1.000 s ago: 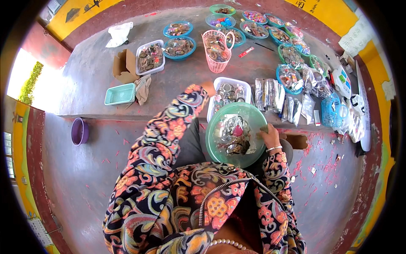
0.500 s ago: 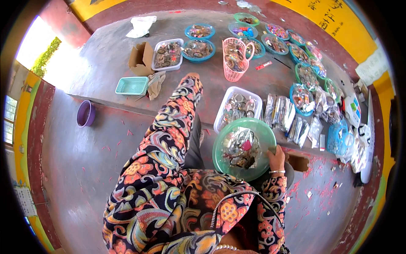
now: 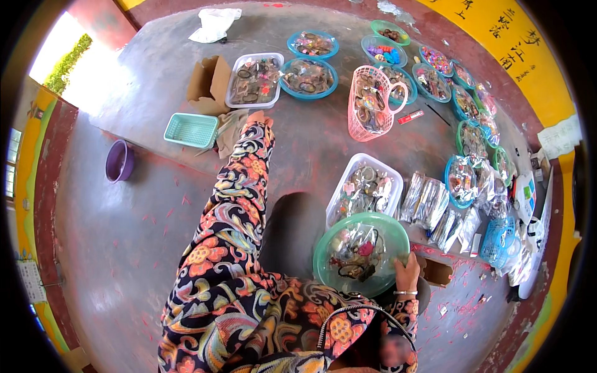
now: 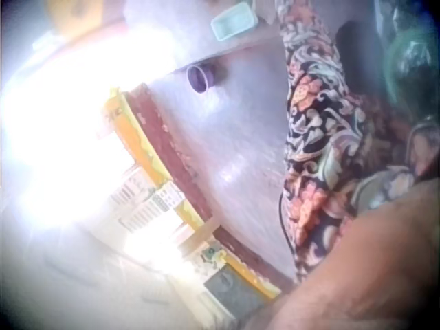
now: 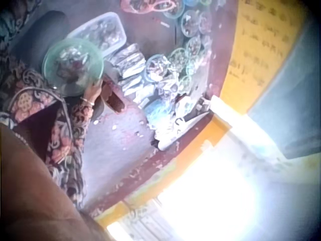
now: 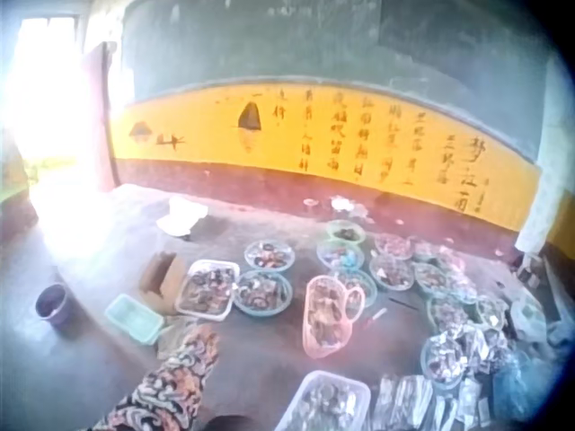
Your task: The person sits on the floor and packs small keychains into clear plastic bags. They pick up keychains from a green bowl, place them into bags, and then transfer the filled bags into a white plastic container.
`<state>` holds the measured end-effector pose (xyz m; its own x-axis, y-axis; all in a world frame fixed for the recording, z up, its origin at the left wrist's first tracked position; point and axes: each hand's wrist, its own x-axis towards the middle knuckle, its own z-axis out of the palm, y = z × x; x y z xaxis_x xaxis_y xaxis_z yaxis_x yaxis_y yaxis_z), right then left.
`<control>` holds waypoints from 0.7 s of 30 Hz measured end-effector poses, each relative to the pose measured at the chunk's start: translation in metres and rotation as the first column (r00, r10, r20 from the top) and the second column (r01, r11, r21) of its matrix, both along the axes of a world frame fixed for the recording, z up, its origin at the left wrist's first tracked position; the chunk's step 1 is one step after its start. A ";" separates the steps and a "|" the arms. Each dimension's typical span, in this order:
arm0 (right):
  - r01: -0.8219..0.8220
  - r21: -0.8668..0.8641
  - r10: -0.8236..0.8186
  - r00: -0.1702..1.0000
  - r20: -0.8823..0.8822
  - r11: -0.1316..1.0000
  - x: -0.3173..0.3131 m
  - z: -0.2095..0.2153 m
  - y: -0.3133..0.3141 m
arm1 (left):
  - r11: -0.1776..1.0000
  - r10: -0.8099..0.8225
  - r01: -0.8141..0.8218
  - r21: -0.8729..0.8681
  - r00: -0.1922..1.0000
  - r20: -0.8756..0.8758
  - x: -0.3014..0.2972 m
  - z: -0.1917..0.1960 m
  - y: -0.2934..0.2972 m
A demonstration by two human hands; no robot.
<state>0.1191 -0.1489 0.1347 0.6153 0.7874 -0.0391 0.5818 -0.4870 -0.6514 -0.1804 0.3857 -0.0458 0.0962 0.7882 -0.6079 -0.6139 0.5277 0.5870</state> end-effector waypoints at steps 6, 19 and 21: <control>0.022 -0.064 -0.023 0.999 -0.022 0.998 -0.006 0.008 0.015 | 0.990 0.043 -0.006 0.143 0.965 -0.260 -0.018 -0.031 0.048; 0.084 -0.077 -0.095 0.982 -0.164 0.994 -0.008 -0.009 0.027 | 0.985 0.160 -0.158 -0.069 0.987 0.029 0.002 -0.038 0.065; 0.097 -0.086 -0.109 0.984 -0.143 0.992 -0.011 -0.008 0.024 | 0.990 0.132 -0.130 -0.051 0.991 0.026 0.011 -0.020 0.046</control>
